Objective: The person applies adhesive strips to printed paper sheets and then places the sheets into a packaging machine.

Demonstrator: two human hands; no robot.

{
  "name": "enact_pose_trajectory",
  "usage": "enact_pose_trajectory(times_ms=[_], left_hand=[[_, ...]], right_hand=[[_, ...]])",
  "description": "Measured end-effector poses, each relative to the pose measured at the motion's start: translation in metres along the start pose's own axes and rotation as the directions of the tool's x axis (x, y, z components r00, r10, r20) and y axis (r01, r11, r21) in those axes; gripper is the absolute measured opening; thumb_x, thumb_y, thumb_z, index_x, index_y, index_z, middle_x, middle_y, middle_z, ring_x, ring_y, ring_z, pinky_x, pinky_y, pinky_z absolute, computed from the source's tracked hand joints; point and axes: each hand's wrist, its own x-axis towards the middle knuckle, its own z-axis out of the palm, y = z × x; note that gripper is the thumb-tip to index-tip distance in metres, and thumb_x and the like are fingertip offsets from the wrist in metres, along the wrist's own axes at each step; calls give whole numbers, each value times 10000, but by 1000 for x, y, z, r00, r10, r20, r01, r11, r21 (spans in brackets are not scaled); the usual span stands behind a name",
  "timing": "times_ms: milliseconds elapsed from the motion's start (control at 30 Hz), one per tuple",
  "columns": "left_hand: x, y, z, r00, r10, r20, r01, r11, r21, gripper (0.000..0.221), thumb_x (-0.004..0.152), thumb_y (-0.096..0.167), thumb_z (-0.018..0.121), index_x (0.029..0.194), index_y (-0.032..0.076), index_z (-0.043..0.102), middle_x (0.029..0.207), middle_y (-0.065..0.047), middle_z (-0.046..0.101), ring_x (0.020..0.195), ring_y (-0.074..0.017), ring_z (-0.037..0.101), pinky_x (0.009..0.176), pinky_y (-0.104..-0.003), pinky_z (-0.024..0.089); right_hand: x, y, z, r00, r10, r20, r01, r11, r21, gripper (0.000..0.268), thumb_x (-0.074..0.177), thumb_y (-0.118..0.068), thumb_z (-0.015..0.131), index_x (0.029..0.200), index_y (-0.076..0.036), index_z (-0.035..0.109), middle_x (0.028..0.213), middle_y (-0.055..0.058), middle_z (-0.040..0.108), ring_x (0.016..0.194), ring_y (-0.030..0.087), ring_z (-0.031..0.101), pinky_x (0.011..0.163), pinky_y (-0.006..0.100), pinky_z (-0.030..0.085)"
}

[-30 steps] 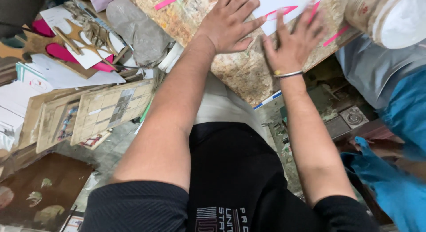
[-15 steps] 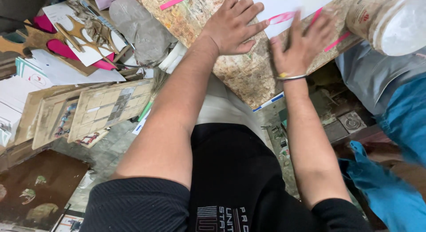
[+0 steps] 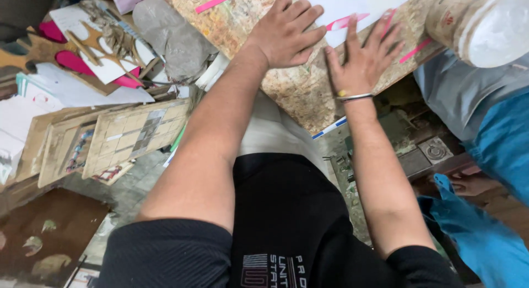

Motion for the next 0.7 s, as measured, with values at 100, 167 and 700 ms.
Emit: enact_pose_trajectory(times_ms=[100, 167, 700], left_hand=[[-1, 1, 0, 999, -9, -31, 9, 1000, 1, 397, 862, 388, 738, 1194, 176, 688, 1422, -93, 542, 1326, -294, 472, 1085, -509, 365], [-3, 0, 3, 999, -5, -46, 4, 1000, -14, 399, 864, 377, 740, 1204, 173, 696, 1423, -97, 543, 1328, -298, 475, 1081, -510, 360], [4, 0, 3, 966, -115, 233, 117, 993, 3, 913, 833, 621, 658, 1580, 149, 430, 1547, -198, 437, 1338, -333, 460, 1107, -526, 303]], right_hand=[[0, 17, 6, 999, 38, -28, -38, 999, 3, 773, 1057, -698, 582, 1699, -343, 339, 1715, 287, 78, 1562, 574, 34, 1250, 736, 42], [0, 17, 3, 998, 40, -48, -40, 999, 7, 788, 1053, -711, 583, 1699, -333, 336, 1716, 282, 76, 1564, 572, 33, 1257, 732, 44], [-14, 20, 66, 951, -283, -122, 278, 959, -52, 669, 1088, -709, 526, 1657, -392, 374, 1759, 234, 27, 1592, 504, -6, 1292, 666, 17]])
